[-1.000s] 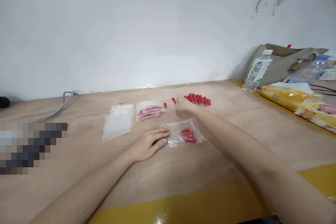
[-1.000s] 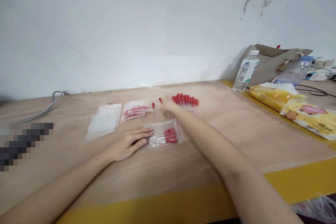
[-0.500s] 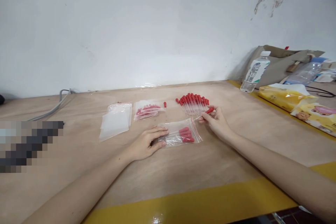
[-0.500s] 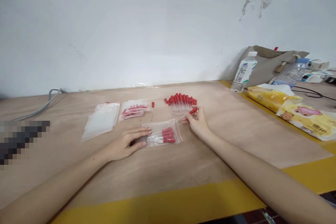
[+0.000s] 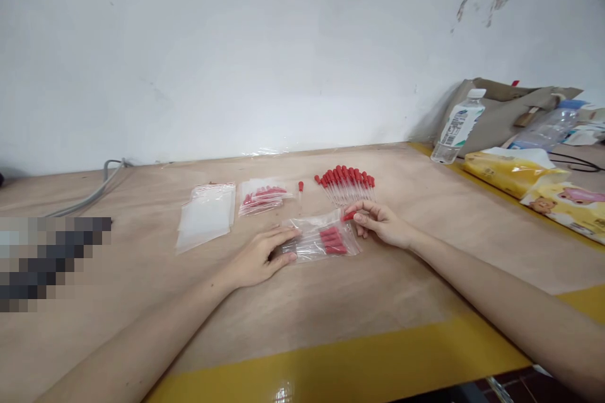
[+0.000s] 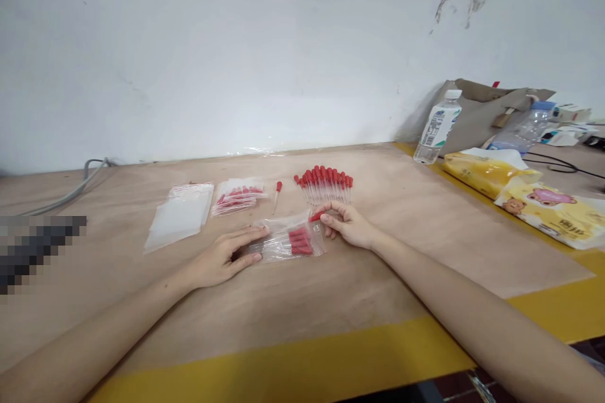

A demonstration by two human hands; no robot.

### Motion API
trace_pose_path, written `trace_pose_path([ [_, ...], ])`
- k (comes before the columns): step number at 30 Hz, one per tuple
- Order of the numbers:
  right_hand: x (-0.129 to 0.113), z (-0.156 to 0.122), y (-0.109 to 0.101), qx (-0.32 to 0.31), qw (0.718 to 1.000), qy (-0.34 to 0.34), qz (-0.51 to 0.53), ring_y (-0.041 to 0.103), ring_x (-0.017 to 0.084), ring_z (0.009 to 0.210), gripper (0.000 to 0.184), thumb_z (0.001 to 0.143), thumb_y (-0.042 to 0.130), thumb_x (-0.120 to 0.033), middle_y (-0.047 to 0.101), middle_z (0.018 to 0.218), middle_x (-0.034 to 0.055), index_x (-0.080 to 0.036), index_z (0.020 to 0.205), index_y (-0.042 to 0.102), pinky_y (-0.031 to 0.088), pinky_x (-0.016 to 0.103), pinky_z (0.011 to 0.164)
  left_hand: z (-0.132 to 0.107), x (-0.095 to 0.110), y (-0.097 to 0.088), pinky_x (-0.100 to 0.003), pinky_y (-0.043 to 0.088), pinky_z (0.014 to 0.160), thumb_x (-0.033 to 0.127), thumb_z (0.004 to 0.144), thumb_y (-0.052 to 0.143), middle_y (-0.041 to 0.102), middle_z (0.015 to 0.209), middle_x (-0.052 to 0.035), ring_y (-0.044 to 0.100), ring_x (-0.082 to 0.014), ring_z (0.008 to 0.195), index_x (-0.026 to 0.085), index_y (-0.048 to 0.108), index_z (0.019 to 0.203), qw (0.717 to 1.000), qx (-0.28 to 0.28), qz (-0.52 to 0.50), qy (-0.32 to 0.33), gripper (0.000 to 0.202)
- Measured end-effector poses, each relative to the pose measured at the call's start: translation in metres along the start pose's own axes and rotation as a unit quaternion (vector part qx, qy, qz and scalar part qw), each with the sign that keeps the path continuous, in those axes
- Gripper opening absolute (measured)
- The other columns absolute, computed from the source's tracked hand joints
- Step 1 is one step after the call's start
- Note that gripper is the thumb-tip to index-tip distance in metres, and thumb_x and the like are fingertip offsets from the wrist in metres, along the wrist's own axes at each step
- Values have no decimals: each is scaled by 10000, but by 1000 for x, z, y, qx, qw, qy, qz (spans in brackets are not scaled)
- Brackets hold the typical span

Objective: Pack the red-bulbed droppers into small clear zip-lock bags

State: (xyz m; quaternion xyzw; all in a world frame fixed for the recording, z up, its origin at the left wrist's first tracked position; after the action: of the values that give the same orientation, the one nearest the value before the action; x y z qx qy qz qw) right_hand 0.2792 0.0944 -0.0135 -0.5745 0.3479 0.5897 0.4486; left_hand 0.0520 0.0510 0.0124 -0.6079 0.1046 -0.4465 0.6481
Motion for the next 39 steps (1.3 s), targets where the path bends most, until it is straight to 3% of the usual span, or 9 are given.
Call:
trace_pose_path([
  [6, 4, 6, 5, -38, 999, 28, -13, 525, 73, 559, 318, 674, 684, -406, 584, 634, -23, -156, 847, 595, 415, 209, 522, 1, 1, -1, -399, 343, 1033, 357, 882, 474, 534, 1272, -43, 473, -207, 1191, 228, 470, 1271, 1000, 4, 3, 4, 410],
  [10, 8, 12, 7, 35, 998, 41, -26, 467, 68, 465, 402, 622, 698, -419, 532, 515, -48, -142, 907, 633, 354, 199, 436, 1, 2, -2, -404, 357, 1020, 362, 883, 470, 537, 1268, -45, 475, -215, 1188, 236, 468, 1275, 1000, 3, 8, 1, 412],
  [15, 12, 15, 4, 96, 993, 57, -45, 462, 71, 456, 353, 589, 711, -404, 557, 540, -27, -143, 805, 610, 357, 205, 433, 2, 1, -2, -401, 344, 1034, 369, 881, 474, 527, 1279, -48, 456, -211, 1208, 223, 467, 1276, 1000, 3, 12, 3, 421],
  [18, 3, 16, 1, 122, 984, -4, -133, 484, 89, 503, 298, 667, 647, -421, 592, 620, 5, -151, 777, 587, 376, 220, 462, 2, 0, -1, -398, 349, 1032, 369, 880, 476, 528, 1278, -47, 459, -210, 1206, 222, 467, 1275, 1000, 4, 12, 4, 422],
  [21, -9, 14, 7, 133, 954, -70, -261, 500, 108, 548, 274, 755, 560, -422, 618, 678, 26, -152, 777, 605, 381, 231, 497, 2, 1, -2, -402, 359, 1026, 367, 878, 478, 536, 1270, -52, 470, -214, 1196, 218, 477, 1268, 1000, 8, 11, 9, 417],
  [25, -17, 12, 18, 109, 932, -97, -332, 531, 132, 584, 303, 817, 483, -407, 639, 681, 25, -162, 758, 652, 391, 246, 533, 2, 2, -3, -415, 364, 1022, 366, 876, 482, 543, 1260, -57, 479, -222, 1187, 217, 482, 1264, 1000, 14, 12, 13, 416],
  [28, -16, 13, 24, 50, 948, -112, -294, 591, 159, 703, 249, 804, 499, -330, 681, 827, 32, -172, 878, 677, 447, 273, 629, 3, 3, -3, -420, 377, 1009, 364, 876, 483, 550, 1252, -59, 490, -224, 1174, 219, 485, 1260, 1000, 15, 8, 15, 411],
  [31, -7, 17, 23, 15, 977, -78, -198, 626, 191, 818, 261, 765, 533, -296, 689, 940, 56, -158, 936, 675, 484, 312, 726, 3, 3, -3, -418, 375, 1010, 364, 878, 481, 551, 1251, -58, 490, -222, 1174, 222, 482, 1262, 1000, 16, 7, 18, 410],
  [39, 8, 19, 6, 122, 973, -19, -194, 623, 191, 673, 181, 682, 643, -314, 691, 719, 48, -176, 781, 707, 500, 297, 625, 2, 4, -3, -409, 361, 1022, 360, 881, 475, 543, 1261, -55, 484, -216, 1177, 214, 480, 1262, 1000, 9, 8, 11, 408],
])
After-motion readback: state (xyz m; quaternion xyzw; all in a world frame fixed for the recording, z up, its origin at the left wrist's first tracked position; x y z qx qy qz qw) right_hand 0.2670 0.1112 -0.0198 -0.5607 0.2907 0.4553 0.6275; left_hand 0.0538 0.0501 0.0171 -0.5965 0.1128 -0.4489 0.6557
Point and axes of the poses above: each hand's wrist, its own z-axis towards the middle knuckle, its own y-axis out of the palm, x = y × z, the point moved 7 cm from there along z, towards the middle knuckle
